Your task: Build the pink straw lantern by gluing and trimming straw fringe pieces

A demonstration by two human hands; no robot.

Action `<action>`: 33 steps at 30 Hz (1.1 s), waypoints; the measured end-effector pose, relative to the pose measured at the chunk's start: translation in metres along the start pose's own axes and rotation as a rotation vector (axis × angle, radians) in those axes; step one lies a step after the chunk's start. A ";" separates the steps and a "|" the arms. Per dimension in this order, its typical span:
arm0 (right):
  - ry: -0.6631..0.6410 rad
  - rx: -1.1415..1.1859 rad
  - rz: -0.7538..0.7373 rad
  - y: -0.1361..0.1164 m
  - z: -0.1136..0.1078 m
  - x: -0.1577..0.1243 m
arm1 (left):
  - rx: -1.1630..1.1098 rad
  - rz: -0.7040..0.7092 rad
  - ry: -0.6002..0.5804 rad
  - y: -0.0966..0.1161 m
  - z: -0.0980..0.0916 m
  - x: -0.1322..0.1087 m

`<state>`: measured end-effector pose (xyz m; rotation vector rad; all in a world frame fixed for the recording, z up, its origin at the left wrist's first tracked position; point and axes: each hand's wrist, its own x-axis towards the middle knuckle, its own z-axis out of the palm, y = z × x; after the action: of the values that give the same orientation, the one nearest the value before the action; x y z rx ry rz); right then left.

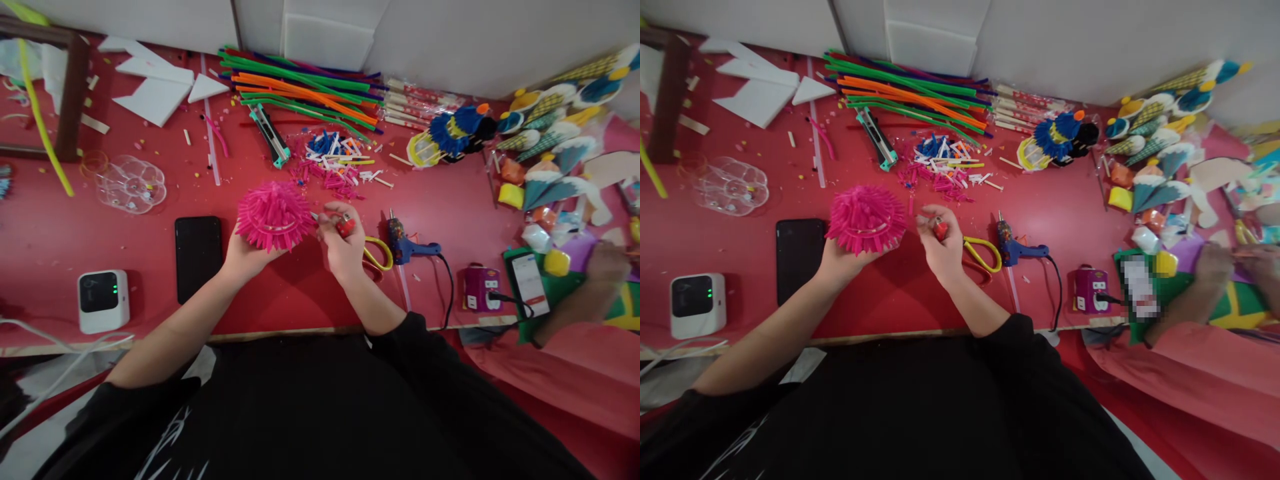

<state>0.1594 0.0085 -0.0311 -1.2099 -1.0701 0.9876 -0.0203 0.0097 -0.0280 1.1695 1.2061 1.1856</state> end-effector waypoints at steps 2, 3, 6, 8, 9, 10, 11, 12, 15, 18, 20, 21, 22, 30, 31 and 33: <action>0.048 0.049 0.029 0.003 0.000 0.004 | 0.024 0.039 0.049 0.000 0.000 0.000; 0.064 0.075 0.046 0.004 0.000 0.006 | 0.032 0.055 0.071 0.001 0.001 0.000; 0.059 0.088 0.079 0.006 -0.001 0.009 | 0.047 0.082 0.117 0.002 0.001 0.000; 0.021 0.051 0.088 0.007 -0.002 0.008 | 0.038 0.067 0.119 0.003 0.002 -0.001; -0.001 0.032 0.090 0.007 -0.002 0.008 | 0.024 0.046 0.106 0.003 0.002 -0.001; -0.022 0.015 0.091 0.008 -0.002 0.006 | 0.007 0.020 0.082 0.004 0.002 -0.001; -0.041 0.002 0.089 0.008 -0.002 0.005 | -0.009 -0.005 0.054 0.004 0.001 0.000; -0.059 -0.009 0.084 0.007 -0.002 0.004 | -0.024 -0.027 0.028 0.005 0.001 0.000; -0.100 -0.042 0.058 0.004 -0.002 0.002 | -0.044 -0.068 -0.016 0.005 0.000 0.000; -0.105 -0.060 0.033 0.003 -0.003 0.002 | -0.049 -0.081 -0.026 0.005 0.000 0.000; -0.094 -0.062 0.034 0.004 -0.003 0.002 | -0.052 -0.087 -0.030 0.004 0.000 0.000; -0.088 -0.063 0.038 0.005 -0.002 0.002 | -0.052 -0.090 -0.030 0.003 0.001 0.000; -0.081 -0.068 0.043 0.005 -0.002 0.003 | -0.052 -0.091 -0.023 0.003 0.001 0.000; -0.144 -0.513 -0.009 -0.012 -0.021 0.012 | -0.047 -0.029 0.086 0.002 0.000 0.002; -0.172 -0.654 -0.046 -0.015 -0.028 0.015 | -0.024 -0.021 0.092 0.000 -0.001 0.003; -0.213 -0.864 -0.106 -0.022 -0.043 0.021 | 0.025 0.025 0.090 -0.007 -0.003 0.007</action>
<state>0.2064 0.0171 -0.0090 -1.7236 -1.8106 0.5702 -0.0236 0.0162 -0.0351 1.1634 1.2796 1.2568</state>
